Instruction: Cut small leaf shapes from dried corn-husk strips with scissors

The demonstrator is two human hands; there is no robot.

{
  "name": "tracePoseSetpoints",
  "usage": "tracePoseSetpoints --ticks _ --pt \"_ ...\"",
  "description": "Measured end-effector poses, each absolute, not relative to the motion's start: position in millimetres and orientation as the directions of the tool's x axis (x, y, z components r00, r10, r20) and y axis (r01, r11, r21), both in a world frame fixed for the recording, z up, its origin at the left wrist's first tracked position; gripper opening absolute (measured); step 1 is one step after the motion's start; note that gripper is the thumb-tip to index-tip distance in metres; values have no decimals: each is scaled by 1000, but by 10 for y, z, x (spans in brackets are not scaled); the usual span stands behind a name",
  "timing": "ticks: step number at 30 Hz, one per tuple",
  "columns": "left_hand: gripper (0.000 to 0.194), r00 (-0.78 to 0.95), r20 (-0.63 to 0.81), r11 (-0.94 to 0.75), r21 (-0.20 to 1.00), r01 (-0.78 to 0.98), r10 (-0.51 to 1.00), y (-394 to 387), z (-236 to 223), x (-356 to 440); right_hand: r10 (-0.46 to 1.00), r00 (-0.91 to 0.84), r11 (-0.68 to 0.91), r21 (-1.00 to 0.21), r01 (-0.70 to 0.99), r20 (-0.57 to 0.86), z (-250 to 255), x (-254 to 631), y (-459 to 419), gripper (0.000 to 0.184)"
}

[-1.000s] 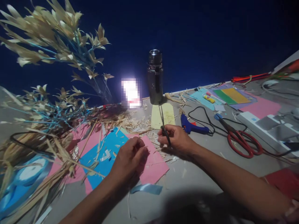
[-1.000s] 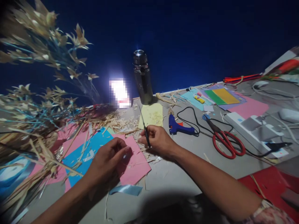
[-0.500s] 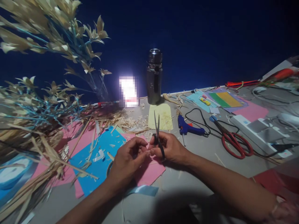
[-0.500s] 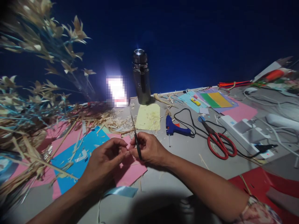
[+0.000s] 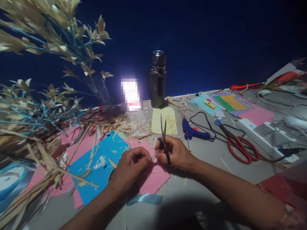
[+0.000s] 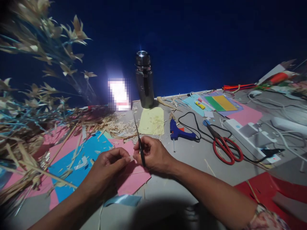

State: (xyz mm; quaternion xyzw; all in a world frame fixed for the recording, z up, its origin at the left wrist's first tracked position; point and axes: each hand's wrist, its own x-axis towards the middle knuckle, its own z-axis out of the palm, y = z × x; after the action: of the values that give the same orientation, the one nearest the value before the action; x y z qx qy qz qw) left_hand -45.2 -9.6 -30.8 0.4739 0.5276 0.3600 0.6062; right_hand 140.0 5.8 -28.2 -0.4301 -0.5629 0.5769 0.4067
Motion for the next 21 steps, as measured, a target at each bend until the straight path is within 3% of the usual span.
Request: tracePoseSetpoints --ticks 4,10,15,18,21 --pt "24 142 -220 187 958 218 965 -113 -276 -416 938 -340 -37 -996 86 -64 -307 1387 37 23" --pt "25 176 -134 45 899 435 975 -152 -241 -386 943 -274 271 -916 296 191 -356 1369 17 13" --pt "28 197 -97 -10 877 481 976 -154 -291 -404 916 -265 389 -834 391 302 -337 1340 -7 15" --pt "29 182 -121 13 865 502 976 -151 -278 -404 938 -208 342 -831 439 277 -311 1372 38 15" --pt "31 155 -131 39 869 493 979 -155 -241 -401 987 -116 144 -939 313 113 -254 1463 119 11"
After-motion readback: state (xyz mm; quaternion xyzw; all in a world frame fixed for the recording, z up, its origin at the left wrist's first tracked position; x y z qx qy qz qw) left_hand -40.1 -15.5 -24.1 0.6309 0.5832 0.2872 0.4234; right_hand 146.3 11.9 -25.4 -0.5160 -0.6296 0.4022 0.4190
